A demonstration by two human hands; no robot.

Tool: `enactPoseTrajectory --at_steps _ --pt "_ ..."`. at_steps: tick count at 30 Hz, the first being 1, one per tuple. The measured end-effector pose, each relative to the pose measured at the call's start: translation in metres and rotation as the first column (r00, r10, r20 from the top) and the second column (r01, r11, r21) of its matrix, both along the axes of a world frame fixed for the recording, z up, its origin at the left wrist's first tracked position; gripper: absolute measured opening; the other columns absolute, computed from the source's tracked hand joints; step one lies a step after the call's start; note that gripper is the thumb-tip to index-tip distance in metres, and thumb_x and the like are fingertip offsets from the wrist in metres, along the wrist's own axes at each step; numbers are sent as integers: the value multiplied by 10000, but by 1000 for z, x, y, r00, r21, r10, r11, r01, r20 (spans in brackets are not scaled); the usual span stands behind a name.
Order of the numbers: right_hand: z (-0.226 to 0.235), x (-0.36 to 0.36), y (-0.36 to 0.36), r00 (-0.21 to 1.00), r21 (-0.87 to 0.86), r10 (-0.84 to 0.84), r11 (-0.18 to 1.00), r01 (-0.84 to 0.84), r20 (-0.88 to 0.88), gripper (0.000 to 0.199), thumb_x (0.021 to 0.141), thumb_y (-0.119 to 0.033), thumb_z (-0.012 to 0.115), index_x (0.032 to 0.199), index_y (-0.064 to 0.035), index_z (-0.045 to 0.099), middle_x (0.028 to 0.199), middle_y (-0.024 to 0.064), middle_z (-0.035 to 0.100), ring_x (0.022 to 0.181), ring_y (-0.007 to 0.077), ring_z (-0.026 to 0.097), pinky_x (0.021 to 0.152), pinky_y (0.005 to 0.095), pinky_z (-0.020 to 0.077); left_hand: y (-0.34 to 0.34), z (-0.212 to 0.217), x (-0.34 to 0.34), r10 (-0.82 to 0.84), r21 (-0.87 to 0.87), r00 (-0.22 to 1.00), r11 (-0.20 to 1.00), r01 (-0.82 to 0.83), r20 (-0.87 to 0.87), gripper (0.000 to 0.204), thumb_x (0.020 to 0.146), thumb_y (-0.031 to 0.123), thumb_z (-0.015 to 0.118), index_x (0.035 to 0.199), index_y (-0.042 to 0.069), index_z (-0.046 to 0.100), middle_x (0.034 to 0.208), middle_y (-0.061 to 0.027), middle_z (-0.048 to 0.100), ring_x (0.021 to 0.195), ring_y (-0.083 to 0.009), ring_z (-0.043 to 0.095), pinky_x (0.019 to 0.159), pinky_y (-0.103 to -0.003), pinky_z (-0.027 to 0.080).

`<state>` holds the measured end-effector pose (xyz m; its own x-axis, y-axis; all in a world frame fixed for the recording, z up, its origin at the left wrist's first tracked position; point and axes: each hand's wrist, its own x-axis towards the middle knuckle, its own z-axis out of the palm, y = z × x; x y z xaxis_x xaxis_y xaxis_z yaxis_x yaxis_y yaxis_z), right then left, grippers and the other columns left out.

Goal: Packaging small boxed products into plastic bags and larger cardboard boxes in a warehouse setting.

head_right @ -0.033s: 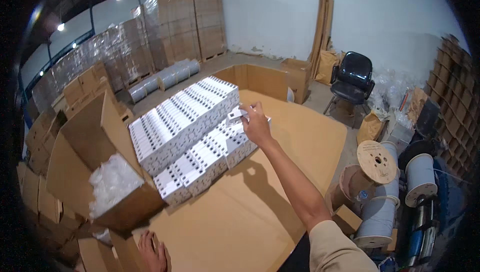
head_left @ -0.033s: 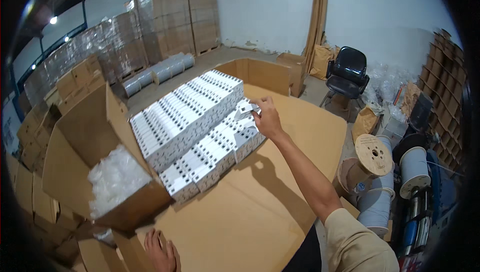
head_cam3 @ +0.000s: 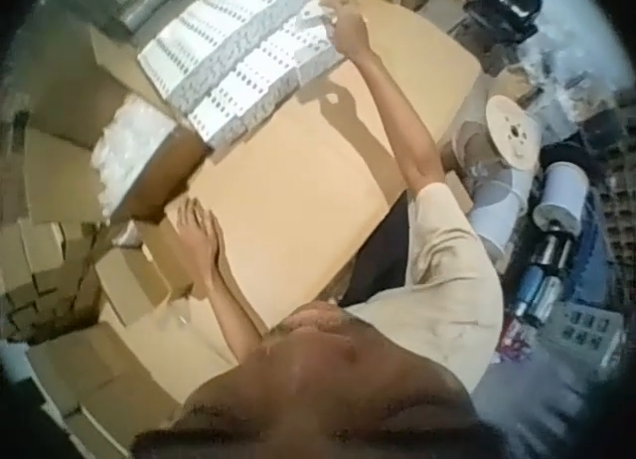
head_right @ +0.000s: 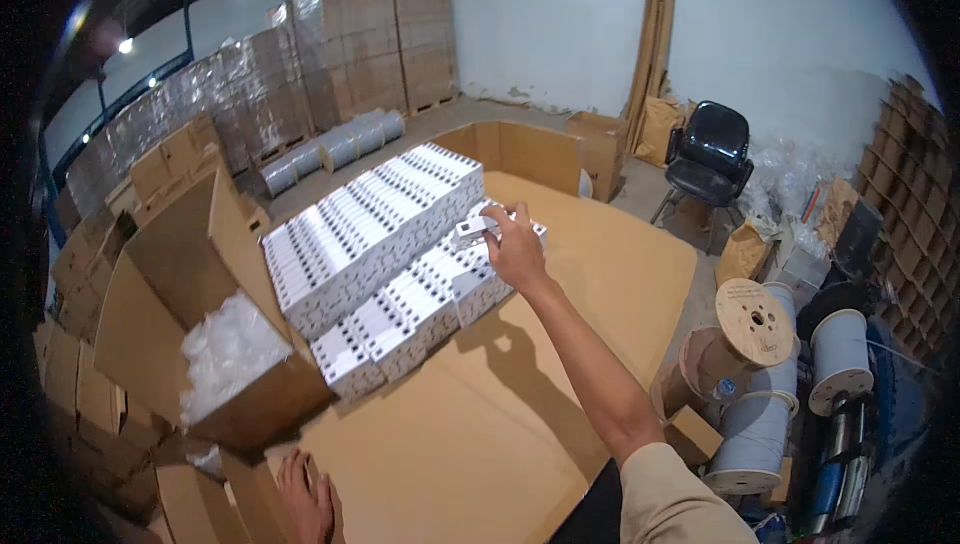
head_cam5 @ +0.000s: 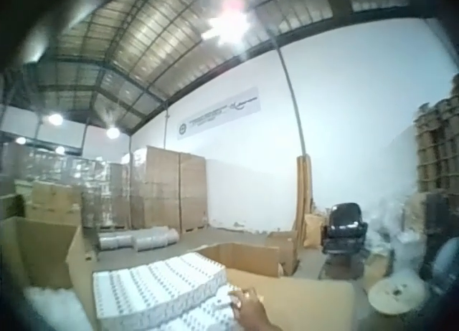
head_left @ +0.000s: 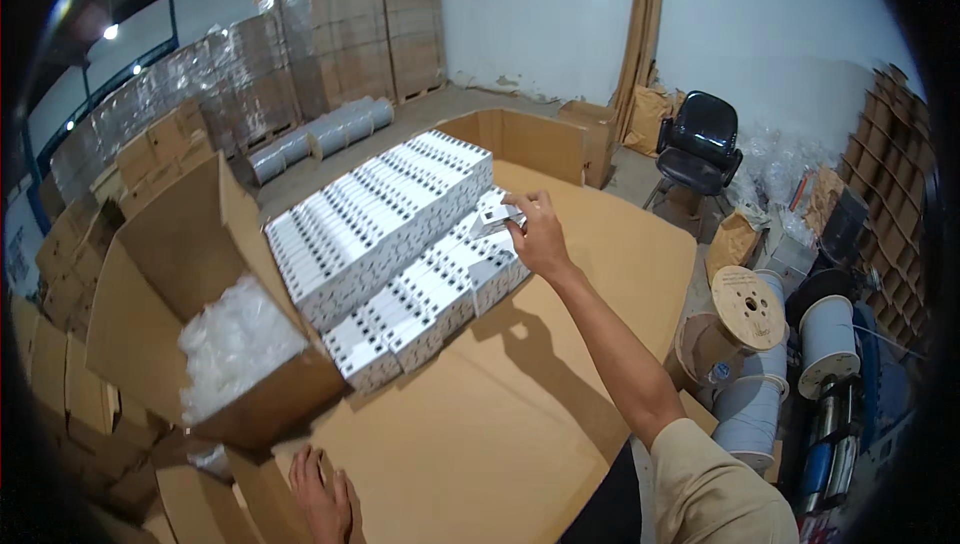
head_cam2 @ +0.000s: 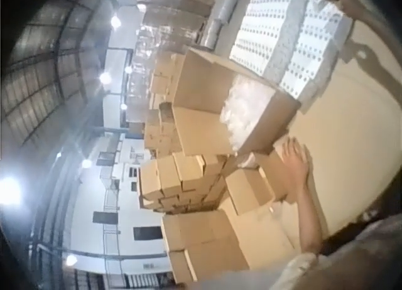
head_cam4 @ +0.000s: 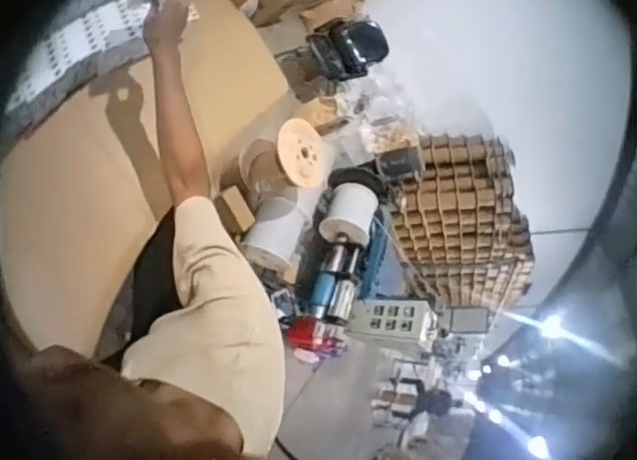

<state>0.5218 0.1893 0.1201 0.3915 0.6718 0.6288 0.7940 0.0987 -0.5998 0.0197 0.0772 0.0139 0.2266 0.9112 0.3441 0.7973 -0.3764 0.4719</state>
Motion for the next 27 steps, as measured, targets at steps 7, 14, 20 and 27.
enactPoseTrajectory --at_steps 7,14,20,27 --pt "-10 -139 -71 992 48 121 992 -119 -38 360 836 63 684 1157 -98 664 1139 151 529 831 239 658 673 313 568 -8 12 -22 27 -175 990 985 -2 141 379 938 151 641 1290 26 580 1380 -180 557 1312 -360 480 1114 -444 379" --pt "-47 -261 -107 950 -77 298 949 -305 -91 371 817 33 702 1165 -84 647 1130 142 519 850 262 635 703 341 567 -6 13 -35 79 -331 891 940 83 447 350 978 191 630 1279 16 595 1117 -190 692 1025 -292 679 925 -395 531" --pt "-69 -325 -124 869 -106 482 864 -492 -109 387 777 59 723 1143 -41 644 1114 133 531 797 215 617 676 307 543 -10 19 -35 236 -517 713 832 203 660 308 1048 260 564 1270 48 593 931 -99 692 829 -147 662 752 -306 558" --pt "-95 -342 -125 747 -50 656 747 -663 -108 388 788 85 706 1153 -17 624 1179 135 530 991 218 635 775 286 575 -4 8 -39 296 -470 540 856 218 788 292 1023 187 602 1255 16 555 997 -91 673 861 -132 645 770 -286 561"
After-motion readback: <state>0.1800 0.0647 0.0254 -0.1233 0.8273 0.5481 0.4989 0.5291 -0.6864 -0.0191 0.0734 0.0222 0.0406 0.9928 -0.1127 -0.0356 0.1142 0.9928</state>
